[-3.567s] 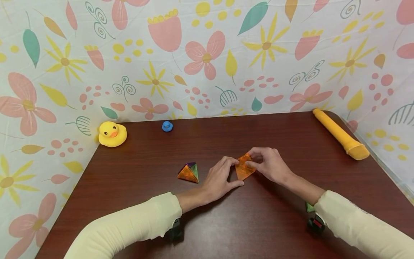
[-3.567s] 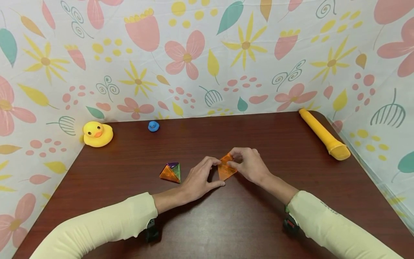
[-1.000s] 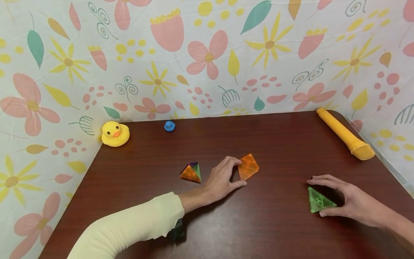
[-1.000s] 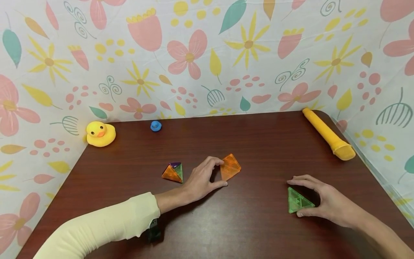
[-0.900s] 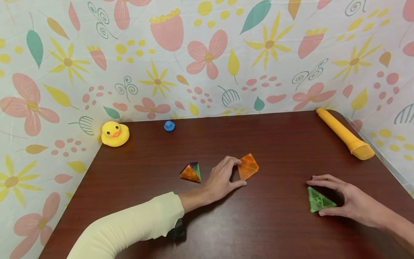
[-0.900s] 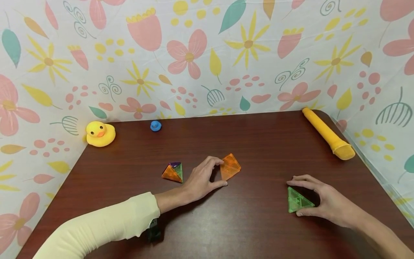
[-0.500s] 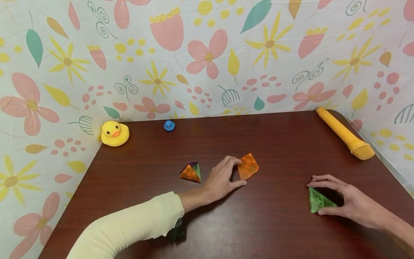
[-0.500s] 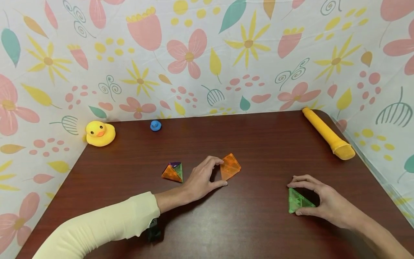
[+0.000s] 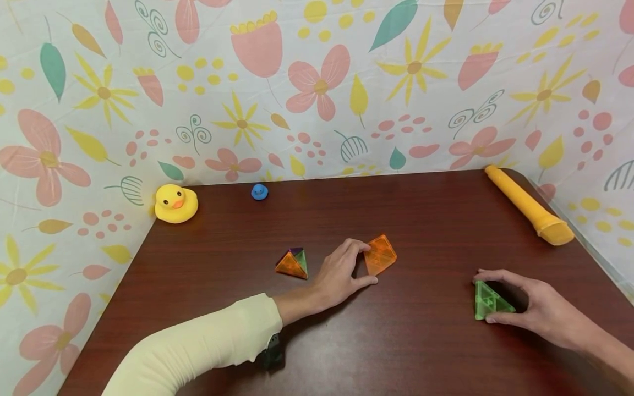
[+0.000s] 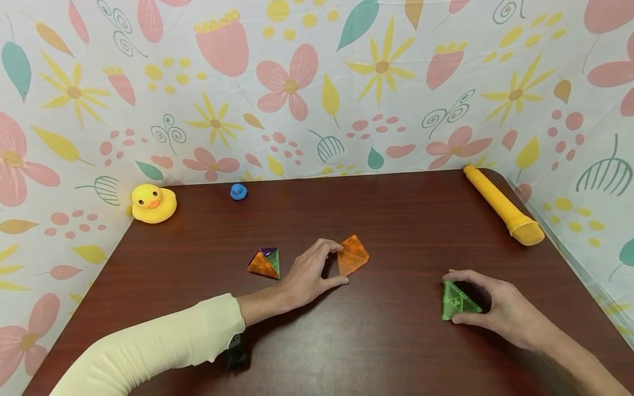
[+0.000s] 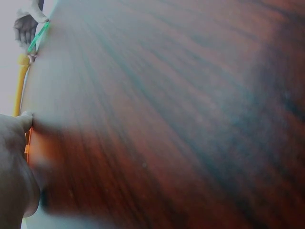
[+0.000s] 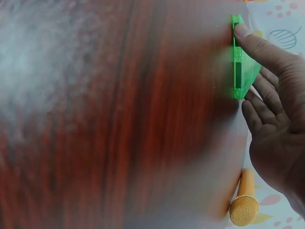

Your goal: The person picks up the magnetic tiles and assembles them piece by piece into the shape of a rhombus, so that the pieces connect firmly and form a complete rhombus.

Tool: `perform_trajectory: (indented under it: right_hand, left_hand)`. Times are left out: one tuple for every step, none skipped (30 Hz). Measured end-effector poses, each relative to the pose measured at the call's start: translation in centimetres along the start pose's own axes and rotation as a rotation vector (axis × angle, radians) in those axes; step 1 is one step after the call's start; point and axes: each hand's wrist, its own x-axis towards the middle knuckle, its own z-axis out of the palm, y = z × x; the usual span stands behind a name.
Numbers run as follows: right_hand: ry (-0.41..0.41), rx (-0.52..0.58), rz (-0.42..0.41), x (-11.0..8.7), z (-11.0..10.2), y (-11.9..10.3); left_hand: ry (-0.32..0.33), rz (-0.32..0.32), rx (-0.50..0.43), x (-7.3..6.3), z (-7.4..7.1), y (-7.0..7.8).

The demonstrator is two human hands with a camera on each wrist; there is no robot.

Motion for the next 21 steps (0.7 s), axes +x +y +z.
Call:
perform_trajectory:
  right_hand:
    - [0.003, -0.006, 0.007, 0.03, 0.00, -0.02]
    - [0.007, -0.008, 0.012, 0.06, 0.00, -0.04]
    - [0.010, -0.010, 0.014, 0.09, 0.00, -0.07]
    - [0.013, -0.010, 0.012, 0.13, -0.01, -0.11]
    - [0.016, -0.011, 0.011, 0.16, 0.00, -0.13]
    - [0.019, -0.011, 0.010, 0.21, -0.01, -0.16]
    - [0.021, -0.007, 0.012, 0.25, -0.01, -0.20]
    - [0.022, -0.001, 0.014, 0.29, -0.02, -0.22]
    - [0.022, 0.005, 0.017, 0.33, -0.03, -0.25]
    - [0.022, 0.010, 0.022, 0.37, -0.04, -0.28]
    - [0.022, 0.013, 0.030, 0.40, -0.05, -0.30]
    - [0.019, 0.016, 0.035, 0.42, -0.06, -0.32]
    - [0.016, 0.020, 0.040, 0.45, -0.07, -0.34]
    - [0.013, 0.020, 0.044, 0.48, -0.08, -0.36]
    - [0.012, 0.017, 0.047, 0.51, -0.09, -0.38]
    - [0.011, 0.015, 0.050, 0.54, -0.10, -0.41]
    - [0.012, 0.009, 0.052, 0.58, -0.11, -0.43]
    - [0.012, 0.006, 0.053, 0.61, -0.12, -0.46]
    - [0.013, 0.004, 0.054, 0.65, -0.14, -0.50]
    - [0.014, 0.001, 0.054, 0.67, -0.15, -0.53]
    - [0.015, 0.001, 0.054, 0.70, -0.16, -0.57]
  left_hand:
    - [0.001, 0.000, 0.001, 0.00, 0.00, 0.00]
    - [0.000, 0.000, 0.000, -0.01, 0.01, 0.00]
    - [-0.001, -0.001, 0.000, -0.01, 0.01, 0.01]
    - [-0.001, -0.002, 0.000, -0.01, 0.01, 0.01]
    - [-0.002, -0.003, 0.000, -0.01, 0.01, 0.03]
    - [-0.003, -0.004, 0.001, 0.00, 0.01, 0.04]
    - [-0.004, -0.005, 0.001, 0.00, 0.01, 0.05]
    - [-0.004, -0.006, 0.002, 0.00, 0.00, 0.07]
    - [-0.004, -0.007, 0.002, 0.00, 0.00, 0.08]
    - [-0.004, -0.007, 0.003, -0.01, -0.01, 0.08]
    - [-0.004, -0.006, 0.004, -0.02, -0.01, 0.09]
    - [-0.003, -0.005, 0.004, -0.02, -0.03, 0.09]
    - [-0.002, -0.003, 0.005, -0.03, -0.06, 0.10]
    - [-0.001, -0.001, 0.005, -0.04, -0.08, 0.11]
    - [0.000, 0.001, 0.005, -0.05, -0.11, 0.12]
    - [0.001, 0.003, 0.004, -0.06, -0.14, 0.13]
    - [0.003, 0.006, 0.005, -0.06, -0.17, 0.14]
    - [0.004, 0.006, 0.004, -0.07, -0.20, 0.15]
    - [0.004, 0.006, 0.003, -0.08, -0.21, 0.15]
    - [0.004, 0.006, 0.003, -0.09, -0.22, 0.15]
    - [0.003, 0.006, 0.004, -0.10, -0.21, 0.14]
